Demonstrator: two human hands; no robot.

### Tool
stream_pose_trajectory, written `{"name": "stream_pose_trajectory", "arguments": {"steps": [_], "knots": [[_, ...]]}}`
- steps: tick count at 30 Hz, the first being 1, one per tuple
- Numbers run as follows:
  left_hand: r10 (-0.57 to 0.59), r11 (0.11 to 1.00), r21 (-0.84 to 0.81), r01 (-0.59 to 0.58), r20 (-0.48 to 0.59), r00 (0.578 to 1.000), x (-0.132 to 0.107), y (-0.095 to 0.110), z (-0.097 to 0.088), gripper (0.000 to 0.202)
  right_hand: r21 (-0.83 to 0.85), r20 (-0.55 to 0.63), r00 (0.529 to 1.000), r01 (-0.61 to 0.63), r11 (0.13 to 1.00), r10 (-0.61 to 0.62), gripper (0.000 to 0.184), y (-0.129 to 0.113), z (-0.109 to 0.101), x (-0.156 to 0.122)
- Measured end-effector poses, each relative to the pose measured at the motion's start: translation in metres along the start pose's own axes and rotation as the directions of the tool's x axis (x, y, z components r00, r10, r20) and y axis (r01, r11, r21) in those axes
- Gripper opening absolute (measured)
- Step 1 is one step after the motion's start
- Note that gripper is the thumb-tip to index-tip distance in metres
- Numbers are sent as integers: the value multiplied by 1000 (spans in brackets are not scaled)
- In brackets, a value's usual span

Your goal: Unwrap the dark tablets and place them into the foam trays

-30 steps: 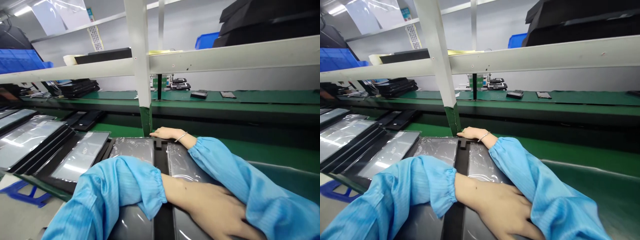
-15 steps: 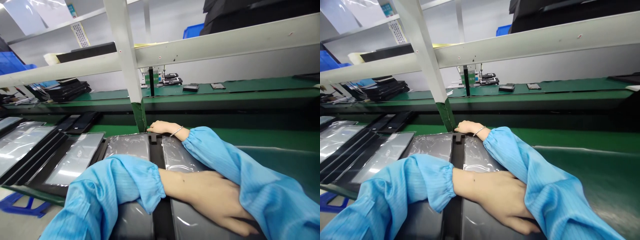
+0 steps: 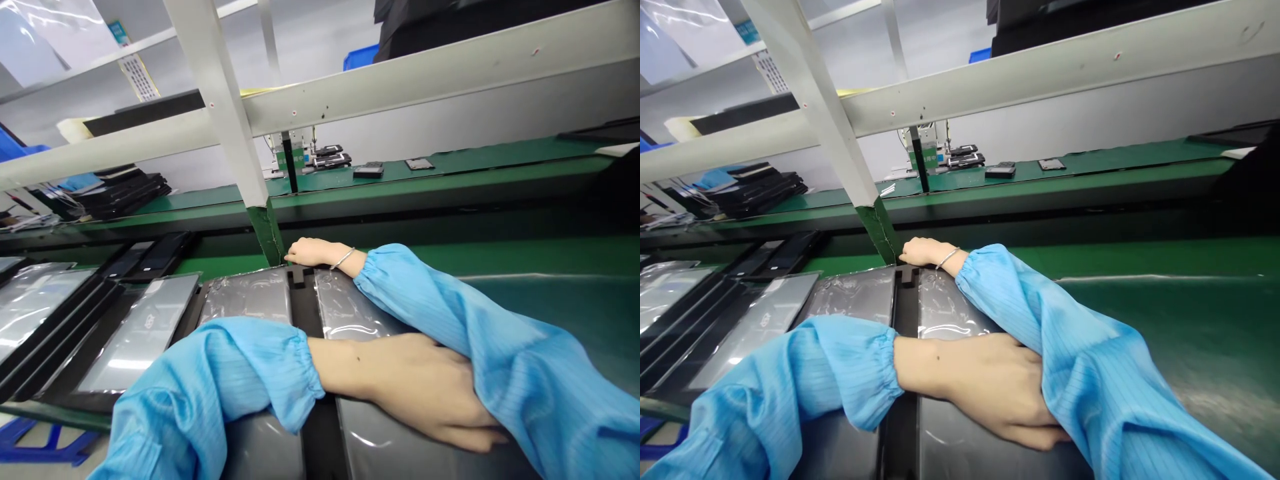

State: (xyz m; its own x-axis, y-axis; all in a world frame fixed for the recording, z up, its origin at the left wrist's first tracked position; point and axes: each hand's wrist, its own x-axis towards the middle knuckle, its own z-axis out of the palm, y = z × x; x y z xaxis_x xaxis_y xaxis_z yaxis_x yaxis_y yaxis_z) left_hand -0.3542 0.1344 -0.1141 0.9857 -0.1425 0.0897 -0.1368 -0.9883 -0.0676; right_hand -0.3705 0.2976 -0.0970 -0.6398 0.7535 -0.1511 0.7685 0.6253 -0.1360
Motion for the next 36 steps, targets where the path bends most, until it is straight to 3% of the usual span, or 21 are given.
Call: {"name": "stream_pose_trajectory", "arguments": {"steps": [5,10,19,25,36], "knots": [[27,998,55,-28,5,1000,-1,1,1,37,-4,6,1000,15,1000,-15,45,0,0,0],[38,995,95,-36,-15,999,2,3,3,45,8,-11,999,33,999,-33,45,3,2,3],[212,940,312,-135,-227,950,-5,2,-5,59,16,-29,999,45,999,-44,43,7,7,7],[123,978,189,-88,-184,975,1,4,5,44,20,-20,999,46,999,-45,43,6,5,5],[125,985,138,-103,-161,979,-1,3,7,46,19,-22,999,48,999,-47,44,7,5,6]]}}
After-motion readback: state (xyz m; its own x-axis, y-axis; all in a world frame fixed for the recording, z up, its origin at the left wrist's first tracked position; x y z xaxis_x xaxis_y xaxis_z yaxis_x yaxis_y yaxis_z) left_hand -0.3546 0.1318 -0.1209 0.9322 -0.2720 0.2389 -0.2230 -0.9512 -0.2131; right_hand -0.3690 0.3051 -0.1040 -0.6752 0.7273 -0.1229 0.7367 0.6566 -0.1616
